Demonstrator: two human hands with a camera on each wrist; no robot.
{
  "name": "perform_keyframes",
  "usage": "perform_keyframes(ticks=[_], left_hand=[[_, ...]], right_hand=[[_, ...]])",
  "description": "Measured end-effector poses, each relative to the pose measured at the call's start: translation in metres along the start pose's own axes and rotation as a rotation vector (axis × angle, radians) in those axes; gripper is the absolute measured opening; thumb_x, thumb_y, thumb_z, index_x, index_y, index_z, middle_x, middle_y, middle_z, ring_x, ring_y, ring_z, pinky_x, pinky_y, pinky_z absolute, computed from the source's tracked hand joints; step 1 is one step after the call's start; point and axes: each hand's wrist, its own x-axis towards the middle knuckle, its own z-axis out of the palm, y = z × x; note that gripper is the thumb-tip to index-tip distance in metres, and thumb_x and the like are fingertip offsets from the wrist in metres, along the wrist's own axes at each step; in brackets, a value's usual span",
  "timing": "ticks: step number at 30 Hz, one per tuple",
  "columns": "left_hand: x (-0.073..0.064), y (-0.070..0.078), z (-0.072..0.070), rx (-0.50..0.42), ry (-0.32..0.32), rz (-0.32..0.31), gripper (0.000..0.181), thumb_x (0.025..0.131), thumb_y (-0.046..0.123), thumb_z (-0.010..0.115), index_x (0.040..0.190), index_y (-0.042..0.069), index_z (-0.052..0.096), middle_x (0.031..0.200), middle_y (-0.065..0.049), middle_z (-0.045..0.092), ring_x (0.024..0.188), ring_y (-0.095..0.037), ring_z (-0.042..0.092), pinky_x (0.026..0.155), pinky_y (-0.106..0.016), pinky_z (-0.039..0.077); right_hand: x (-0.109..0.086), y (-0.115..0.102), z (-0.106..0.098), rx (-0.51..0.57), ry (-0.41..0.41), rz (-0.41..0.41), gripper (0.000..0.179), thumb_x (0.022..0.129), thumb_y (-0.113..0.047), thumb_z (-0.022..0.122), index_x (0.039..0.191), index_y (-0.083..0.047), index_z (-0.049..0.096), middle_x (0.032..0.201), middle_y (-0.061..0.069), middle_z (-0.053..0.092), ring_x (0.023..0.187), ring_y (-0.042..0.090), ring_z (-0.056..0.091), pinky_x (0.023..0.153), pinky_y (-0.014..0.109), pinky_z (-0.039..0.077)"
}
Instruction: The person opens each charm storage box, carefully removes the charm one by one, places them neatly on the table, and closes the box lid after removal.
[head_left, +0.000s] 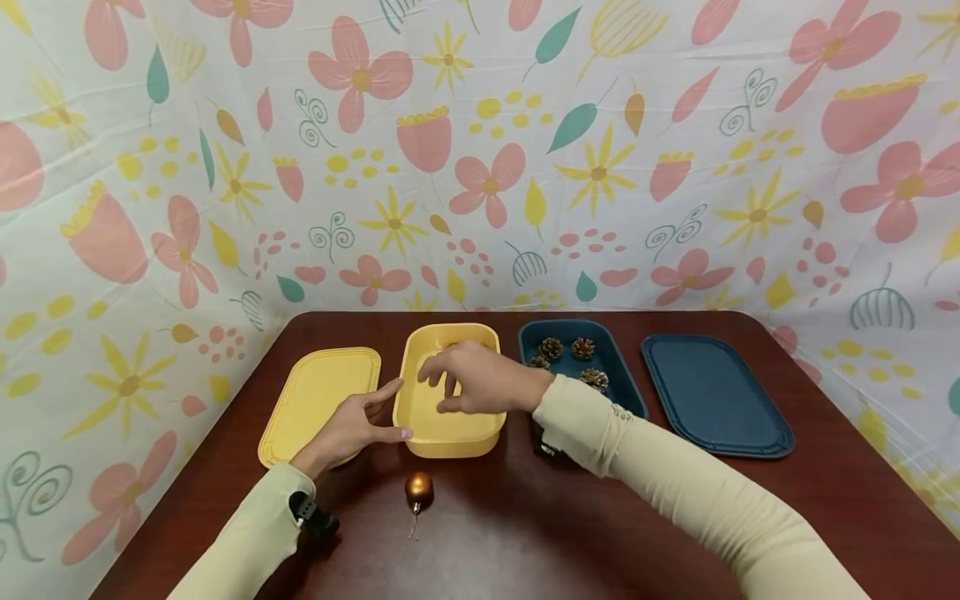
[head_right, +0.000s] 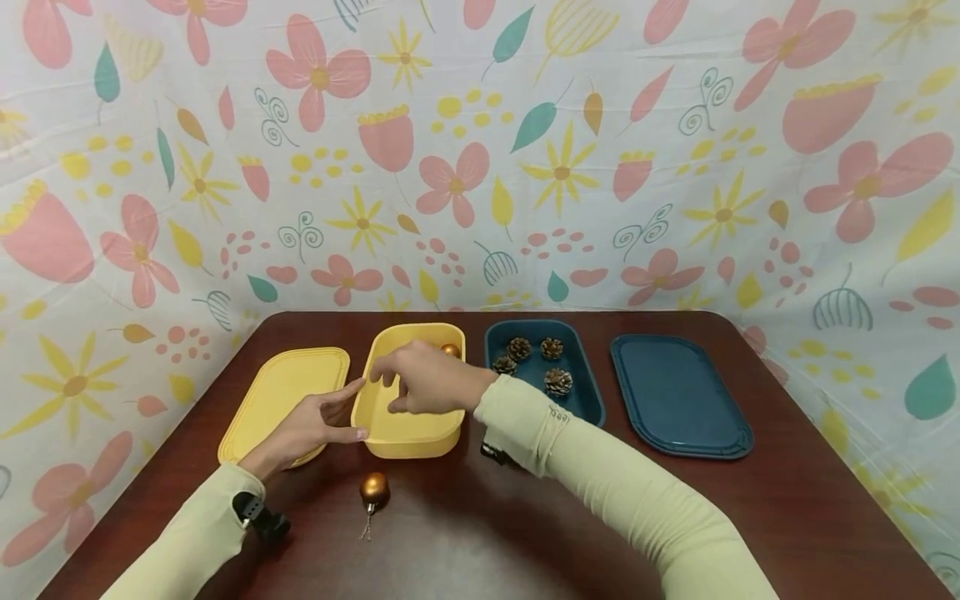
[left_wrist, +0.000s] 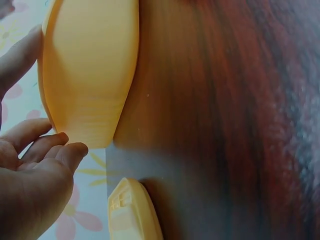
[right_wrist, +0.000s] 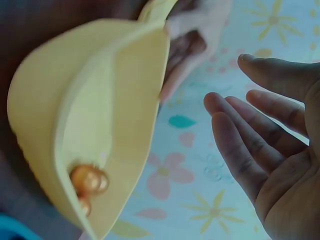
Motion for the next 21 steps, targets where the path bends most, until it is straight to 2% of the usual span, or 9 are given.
perform_keyframes(ticks=[6,10,17,21], left_hand=[[0.001,0.002,0.000,0.006,-0.001,-0.001,0.091,0.083,0.022,0.083,0.157,0.008,0.032,0.166,-0.011,0.027,0.153,-0.035,0.025,0.124,-0.055,0.026],[0.003,0.002,-0.001,0.014,0.007,-0.002,0.091,0.083,0.022,0.083,0.158,0.010,0.032,0.166,-0.011,0.027,0.154,-0.034,0.024,0.124,-0.055,0.025],[0.001,0.003,-0.001,0.011,0.005,-0.007,0.093,0.082,0.024,0.084,0.157,0.009,0.032,0.166,-0.013,0.027,0.153,-0.035,0.026,0.124,-0.054,0.026],[0.000,0.002,-0.002,0.022,0.007,0.004,0.093,0.082,0.024,0.085,0.157,0.007,0.032,0.166,-0.013,0.027,0.152,-0.036,0.027,0.123,-0.054,0.027]], right_hand=[[0.015,0.029,-0.006,0.026,-0.005,0.082,0.038,0.088,-0.013,0.078,0.124,-0.007,0.068,0.116,0.009,0.073,0.089,0.014,0.073,0.080,0.025,0.060],[0.027,0.051,-0.006,0.077,-0.007,0.177,0.036,0.088,-0.010,0.077,0.123,-0.006,0.068,0.112,0.010,0.074,0.091,0.016,0.073,0.083,0.028,0.060],[0.041,0.078,0.011,0.170,0.002,0.318,0.033,0.088,-0.017,0.078,0.119,-0.008,0.071,0.110,0.010,0.076,0.095,0.017,0.071,0.082,0.027,0.060],[0.050,0.091,0.019,0.203,0.024,0.369,0.032,0.087,-0.015,0.078,0.117,-0.007,0.073,0.106,0.009,0.076,0.095,0.018,0.071,0.082,0.028,0.060]])
